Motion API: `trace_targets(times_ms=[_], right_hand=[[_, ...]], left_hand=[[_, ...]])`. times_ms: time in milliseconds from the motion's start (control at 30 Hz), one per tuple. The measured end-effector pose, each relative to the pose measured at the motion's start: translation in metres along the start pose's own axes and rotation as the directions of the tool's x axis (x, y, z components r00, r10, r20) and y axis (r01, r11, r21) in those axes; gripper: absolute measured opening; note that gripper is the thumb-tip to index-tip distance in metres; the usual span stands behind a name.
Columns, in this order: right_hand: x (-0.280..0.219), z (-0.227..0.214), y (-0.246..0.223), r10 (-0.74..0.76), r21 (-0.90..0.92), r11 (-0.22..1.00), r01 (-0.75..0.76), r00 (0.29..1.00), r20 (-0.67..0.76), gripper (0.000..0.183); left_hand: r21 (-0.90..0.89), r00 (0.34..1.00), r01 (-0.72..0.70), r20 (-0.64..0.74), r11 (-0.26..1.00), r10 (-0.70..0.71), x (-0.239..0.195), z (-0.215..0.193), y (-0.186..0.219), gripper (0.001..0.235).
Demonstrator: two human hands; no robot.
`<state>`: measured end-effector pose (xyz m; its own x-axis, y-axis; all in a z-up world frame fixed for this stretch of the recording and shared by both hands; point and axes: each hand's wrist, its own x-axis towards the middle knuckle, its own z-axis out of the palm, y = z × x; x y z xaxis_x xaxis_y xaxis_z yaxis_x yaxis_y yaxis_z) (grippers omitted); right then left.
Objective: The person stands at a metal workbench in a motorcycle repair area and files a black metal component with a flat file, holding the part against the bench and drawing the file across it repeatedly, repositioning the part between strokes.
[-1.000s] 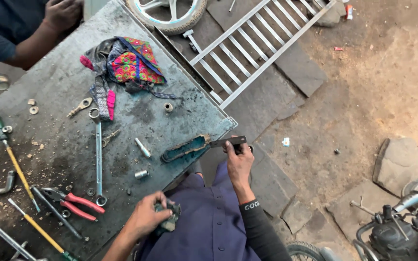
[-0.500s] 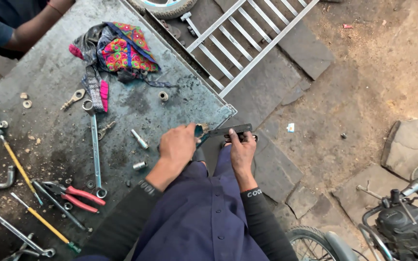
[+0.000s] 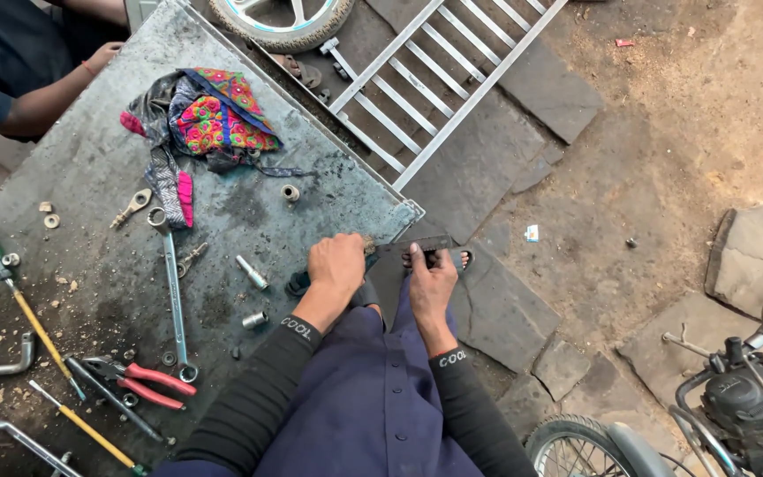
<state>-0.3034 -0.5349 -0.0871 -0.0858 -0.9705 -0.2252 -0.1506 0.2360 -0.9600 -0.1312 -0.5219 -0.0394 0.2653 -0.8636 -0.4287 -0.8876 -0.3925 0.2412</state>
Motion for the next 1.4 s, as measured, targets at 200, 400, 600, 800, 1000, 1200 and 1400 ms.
trace_targets(times_ms=[200, 400, 600, 800, 1000, 1200, 1400], right_hand=[[0.012, 0.003, 0.009, -0.014, 0.167, 0.986, -0.002, 0.995, 0.095, 0.013], [0.010, 0.013, 0.022, 0.102, 0.160, 0.981, -0.114, 0.991, 0.082, 0.012], [0.024, 0.009, 0.034, 0.021, -0.033, 0.999, -0.020, 1.000, 0.007, 0.022], [0.017, 0.008, 0.019, -0.050, 0.035, 0.998, 0.047, 0.994, 0.098, 0.021], [0.017, 0.002, 0.027, -0.081, 0.096, 0.993, 0.066, 0.983, 0.162, 0.010], [0.022, -0.002, 0.020, -0.003, 0.200, 0.979, -0.036, 0.982, 0.191, 0.009], [0.041, 0.016, 0.035, 0.015, 0.374, 0.924, -0.075, 0.987, 0.161, 0.012]], left_hand=[[-0.121, 0.992, -0.048, -0.123, 0.992, 0.033, 0.002, 0.021, -0.012, 0.033], [-0.116, 0.986, -0.068, -0.161, 0.991, 0.049, -0.002, 0.020, -0.015, 0.034], [-0.102, 0.984, -0.061, -0.173, 0.993, 0.043, 0.004, 0.017, -0.012, 0.033], [-0.084, 0.997, -0.034, -0.070, 0.996, 0.029, -0.002, 0.009, -0.009, 0.032], [-0.078, 0.990, -0.051, -0.137, 0.996, 0.040, -0.003, 0.015, -0.010, 0.036], [-0.125, 0.988, -0.013, -0.153, 0.992, -0.006, 0.003, 0.026, -0.013, 0.041], [-0.129, 0.986, 0.016, -0.161, 0.991, -0.037, 0.000, 0.025, -0.012, 0.039]])
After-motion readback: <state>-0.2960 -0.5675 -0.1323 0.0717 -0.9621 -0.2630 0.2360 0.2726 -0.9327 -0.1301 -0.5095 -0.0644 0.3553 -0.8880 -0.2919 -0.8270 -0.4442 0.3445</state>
